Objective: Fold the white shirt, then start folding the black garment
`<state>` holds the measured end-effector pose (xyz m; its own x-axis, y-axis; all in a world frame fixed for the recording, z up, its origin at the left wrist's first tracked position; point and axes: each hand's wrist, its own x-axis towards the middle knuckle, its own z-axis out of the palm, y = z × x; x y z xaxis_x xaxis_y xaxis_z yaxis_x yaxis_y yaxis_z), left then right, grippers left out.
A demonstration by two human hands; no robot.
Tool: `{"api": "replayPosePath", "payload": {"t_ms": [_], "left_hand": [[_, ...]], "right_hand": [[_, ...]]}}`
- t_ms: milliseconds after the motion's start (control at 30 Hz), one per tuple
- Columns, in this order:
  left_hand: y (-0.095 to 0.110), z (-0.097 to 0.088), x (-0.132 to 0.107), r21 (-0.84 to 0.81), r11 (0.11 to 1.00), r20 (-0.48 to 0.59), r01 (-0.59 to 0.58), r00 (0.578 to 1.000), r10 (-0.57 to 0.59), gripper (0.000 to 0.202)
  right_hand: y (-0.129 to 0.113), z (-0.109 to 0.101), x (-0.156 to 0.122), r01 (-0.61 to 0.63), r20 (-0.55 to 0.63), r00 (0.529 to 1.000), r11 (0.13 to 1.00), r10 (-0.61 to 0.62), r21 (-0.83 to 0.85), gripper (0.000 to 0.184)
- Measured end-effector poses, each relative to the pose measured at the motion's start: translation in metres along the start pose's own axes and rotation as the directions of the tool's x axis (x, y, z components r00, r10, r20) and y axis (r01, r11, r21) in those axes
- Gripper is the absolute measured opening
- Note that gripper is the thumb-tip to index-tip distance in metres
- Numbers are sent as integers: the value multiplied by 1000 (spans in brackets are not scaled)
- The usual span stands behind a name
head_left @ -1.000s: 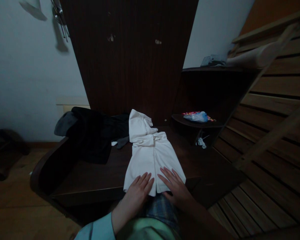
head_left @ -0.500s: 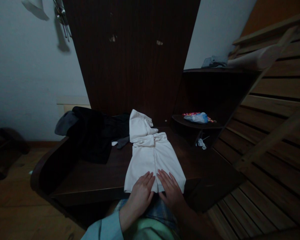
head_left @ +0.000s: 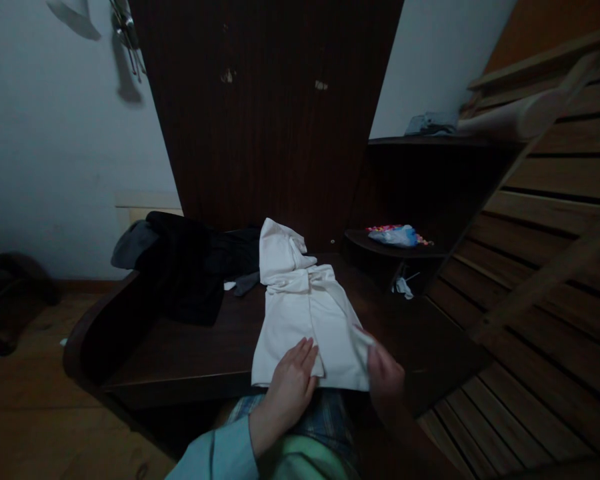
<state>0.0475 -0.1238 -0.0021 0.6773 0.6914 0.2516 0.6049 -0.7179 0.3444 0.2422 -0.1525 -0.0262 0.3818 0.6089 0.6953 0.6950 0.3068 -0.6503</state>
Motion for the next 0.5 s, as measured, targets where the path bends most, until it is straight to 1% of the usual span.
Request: {"api": "replayPosePath", "payload": {"t_ms": [33,67,100,133,167,233,333,400,500], "left_hand": [[0,2,0,19,1000,32,-16,999,15,58],[-1,4,-1,36,999,53,-31,998,29,59],[-2,7,-3,52,998,62,-46,997,43,60],[-4,10,-4,66,996,62,-61,996,57,61],[-6,12,-5,76,994,59,-73,996,69,63],[-10,15,-7,88,992,54,-94,995,89,64],[-11,15,-7,91,991,58,-103,993,98,64],[-9,14,-6,80,993,63,-88,995,83,64],[-7,13,-5,69,996,43,-52,998,49,64]], "right_hand": [[-3,0,-2,186,149,972,982,-179,-34,30],[-6,1,-5,356,275,902,933,-331,-44,28],[-9,3,-9,484,356,826,873,-437,-52,28],[-12,5,-13,566,397,772,821,-497,-71,30],[-13,7,-16,610,419,742,786,-524,-98,31],[-14,8,-20,642,448,720,754,-530,-139,33],[-10,7,-22,670,473,693,729,-544,-144,35],[-5,6,-20,697,469,672,704,-573,-137,37],[1,7,-18,718,451,657,684,-604,-130,39]]}}
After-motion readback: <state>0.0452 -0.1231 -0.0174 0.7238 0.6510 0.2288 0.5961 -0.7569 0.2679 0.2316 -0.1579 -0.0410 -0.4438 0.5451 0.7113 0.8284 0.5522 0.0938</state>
